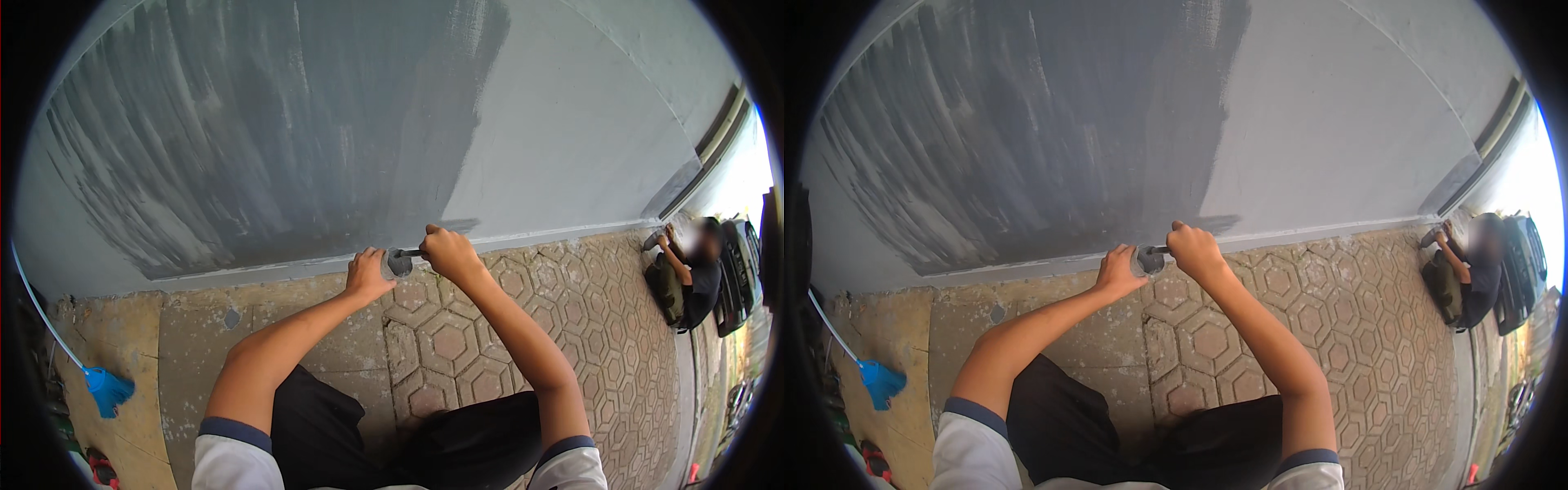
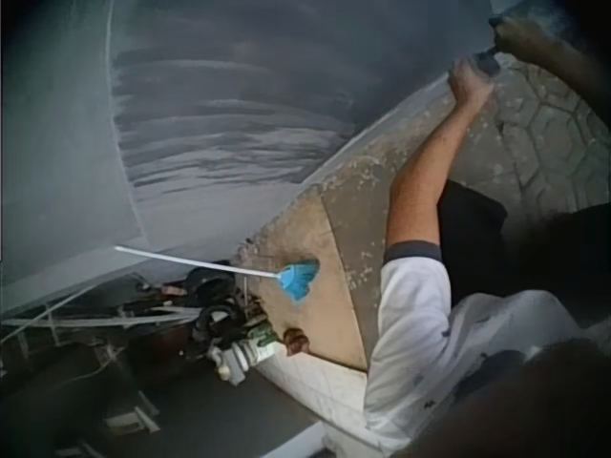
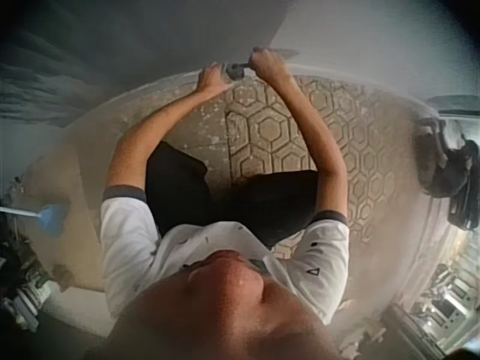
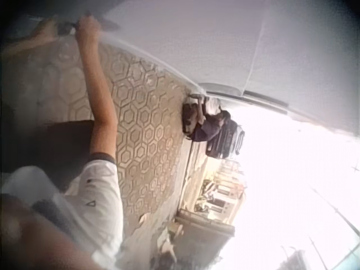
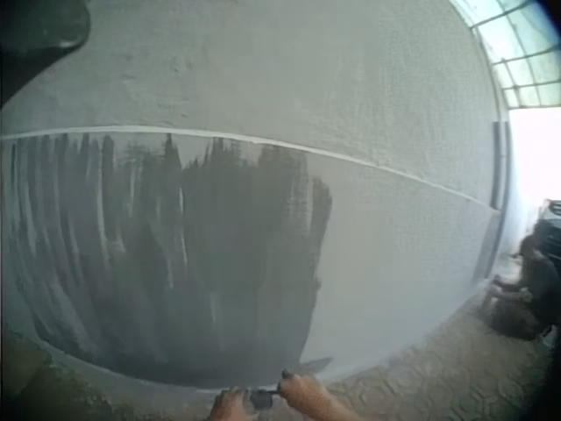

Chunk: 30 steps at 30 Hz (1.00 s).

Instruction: The person paints the lower part of an exterior wall with a paintbrush, applying paint from a paint container.

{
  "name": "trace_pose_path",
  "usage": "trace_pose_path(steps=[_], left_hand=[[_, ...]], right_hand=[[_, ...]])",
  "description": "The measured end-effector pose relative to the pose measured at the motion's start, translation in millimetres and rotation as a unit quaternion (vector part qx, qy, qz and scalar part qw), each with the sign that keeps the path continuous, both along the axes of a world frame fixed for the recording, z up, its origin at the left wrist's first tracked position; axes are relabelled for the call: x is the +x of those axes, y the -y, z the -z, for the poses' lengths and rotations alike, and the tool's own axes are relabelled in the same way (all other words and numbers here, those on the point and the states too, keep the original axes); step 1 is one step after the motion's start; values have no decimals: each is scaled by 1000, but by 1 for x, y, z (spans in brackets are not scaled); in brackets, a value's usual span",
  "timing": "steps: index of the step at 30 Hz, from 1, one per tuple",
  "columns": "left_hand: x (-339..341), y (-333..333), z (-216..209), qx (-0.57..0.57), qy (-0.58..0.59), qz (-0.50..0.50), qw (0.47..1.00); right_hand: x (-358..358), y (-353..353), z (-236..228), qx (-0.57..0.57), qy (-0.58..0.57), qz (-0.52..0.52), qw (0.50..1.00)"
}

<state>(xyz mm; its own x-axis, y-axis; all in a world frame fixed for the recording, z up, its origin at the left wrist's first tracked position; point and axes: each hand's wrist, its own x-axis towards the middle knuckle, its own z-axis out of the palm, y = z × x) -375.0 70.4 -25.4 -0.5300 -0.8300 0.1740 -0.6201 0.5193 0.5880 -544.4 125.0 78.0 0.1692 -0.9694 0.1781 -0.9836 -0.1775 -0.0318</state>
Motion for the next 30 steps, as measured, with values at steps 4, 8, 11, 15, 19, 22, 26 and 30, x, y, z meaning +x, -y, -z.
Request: trace_pose_path(steps=[4, 8, 11, 15, 19, 22, 26, 30], left_hand=[[-5, -3, -3, 7, 26, 15, 1000], [-7, -3, -4, -14, 39, 38, 998], [-7, -5, -5, -10, 33, 31, 999], [-12, -6, -10, 7, 18, 23, 1000], [-14, -8, -15, 17, 18, 17, 1000], [-12, -7, -11, -25, 33, 56, 998], [-12, -6, -4, -82, 36, 86, 992], [-14, -5, -4, -49, -14, 57, 997]], right_hand=[[-5, -6, 7, 21, -12, 8, 1000], [-8, -10, -6, 152, 55, 26, 987], [-7, -12, -22, 121, 63, 26, 990], [-1, -6, -17, 15, 16, 24, 999], [4, -8, -2, 10, -34, 7, 999], [12, -13, -7, 43, -17, 9, 999], [9, -12, -28, 176, 51, 34, 982], [8, -10, -18, 43, 38, 0, 998]])
